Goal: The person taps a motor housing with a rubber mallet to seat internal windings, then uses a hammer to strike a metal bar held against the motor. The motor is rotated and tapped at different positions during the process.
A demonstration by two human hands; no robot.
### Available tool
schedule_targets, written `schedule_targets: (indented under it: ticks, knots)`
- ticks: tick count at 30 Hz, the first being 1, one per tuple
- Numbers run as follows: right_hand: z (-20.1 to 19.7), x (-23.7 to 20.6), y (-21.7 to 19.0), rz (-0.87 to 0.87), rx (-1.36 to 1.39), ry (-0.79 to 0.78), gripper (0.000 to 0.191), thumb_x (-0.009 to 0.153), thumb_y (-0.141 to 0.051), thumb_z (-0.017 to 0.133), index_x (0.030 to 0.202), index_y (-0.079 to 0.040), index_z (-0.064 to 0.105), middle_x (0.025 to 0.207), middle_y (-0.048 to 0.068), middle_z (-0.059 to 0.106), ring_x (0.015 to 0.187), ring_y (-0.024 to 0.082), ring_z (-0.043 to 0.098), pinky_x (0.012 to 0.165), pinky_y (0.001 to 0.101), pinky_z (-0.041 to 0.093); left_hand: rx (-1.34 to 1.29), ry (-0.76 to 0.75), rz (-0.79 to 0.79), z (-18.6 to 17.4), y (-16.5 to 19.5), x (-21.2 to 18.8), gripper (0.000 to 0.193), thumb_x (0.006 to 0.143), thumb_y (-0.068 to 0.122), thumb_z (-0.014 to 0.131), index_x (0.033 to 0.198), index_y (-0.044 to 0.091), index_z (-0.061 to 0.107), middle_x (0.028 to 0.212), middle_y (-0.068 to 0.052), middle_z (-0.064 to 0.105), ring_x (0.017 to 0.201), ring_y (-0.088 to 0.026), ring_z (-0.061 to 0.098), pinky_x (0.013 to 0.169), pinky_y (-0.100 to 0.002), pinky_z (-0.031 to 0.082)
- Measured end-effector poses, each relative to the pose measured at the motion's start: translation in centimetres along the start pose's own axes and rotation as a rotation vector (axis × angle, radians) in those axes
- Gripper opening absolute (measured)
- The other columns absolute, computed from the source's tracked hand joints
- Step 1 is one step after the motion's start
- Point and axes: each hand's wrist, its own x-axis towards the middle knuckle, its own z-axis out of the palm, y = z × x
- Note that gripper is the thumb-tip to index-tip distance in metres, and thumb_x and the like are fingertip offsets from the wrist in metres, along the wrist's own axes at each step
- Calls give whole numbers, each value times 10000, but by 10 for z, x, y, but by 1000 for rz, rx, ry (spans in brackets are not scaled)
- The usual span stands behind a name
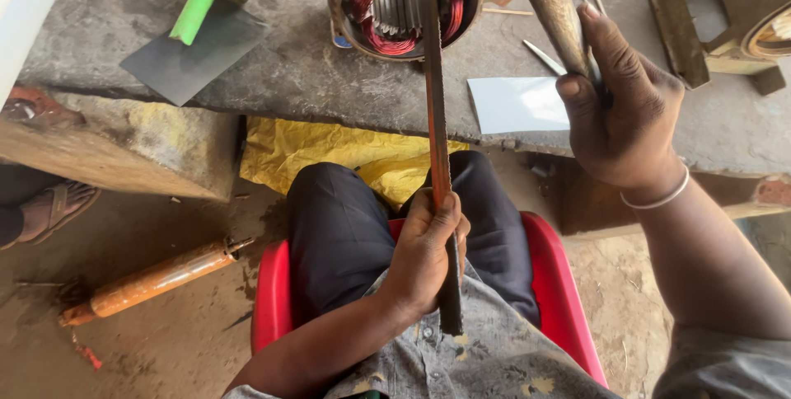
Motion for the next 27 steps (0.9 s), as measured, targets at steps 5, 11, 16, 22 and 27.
schedule_targets:
  ticks: [5,11,16,22,27]
  knots:
    - [-1,-4,6,26,-1,-50,432,1141,-78,729,1518,8,537,1138,243,716,805,236,694,739,313,548,0,10,52,-3,-10,-4,284,1078,426,506,1052,153,433,718,27,467,478,-42,435,411,-215,398]
    - [-1,8,-1,25,5,-86,447,1123,-59,743,1515,-9,535,1090,219,708,787,219,675,730,312,540,-3,-15,76,-6,-12,-7,295,1091,427,453,1017,145,414,734,12,474,467,-61,447,399,-239,413]
    - [-3,14,-1,34,-13,-124,470,1127,-97,760,1538,-17,545,1014,188,705,752,199,653,701,310,526,-130,-41,-2,-5,-8,-17,308,1095,448,409,1024,148,401,758,9,460,485,-58,454,392,-236,410]
    - [-1,12,10,-2,-43,-31,447,1175,-166,651,1554,1,482,1158,172,714,871,174,676,775,306,544,-166,-53,-48,1,-10,-31,308,1097,454,390,1029,154,385,794,1,457,512,-72,461,404,-245,419]
    - [27,-8,21,79,101,67,496,1147,-171,619,1579,32,487,805,57,617,622,110,560,557,253,438,-193,-78,-53,4,-14,-38,367,1124,483,354,1034,130,390,820,-6,455,536,-72,456,413,-247,427]
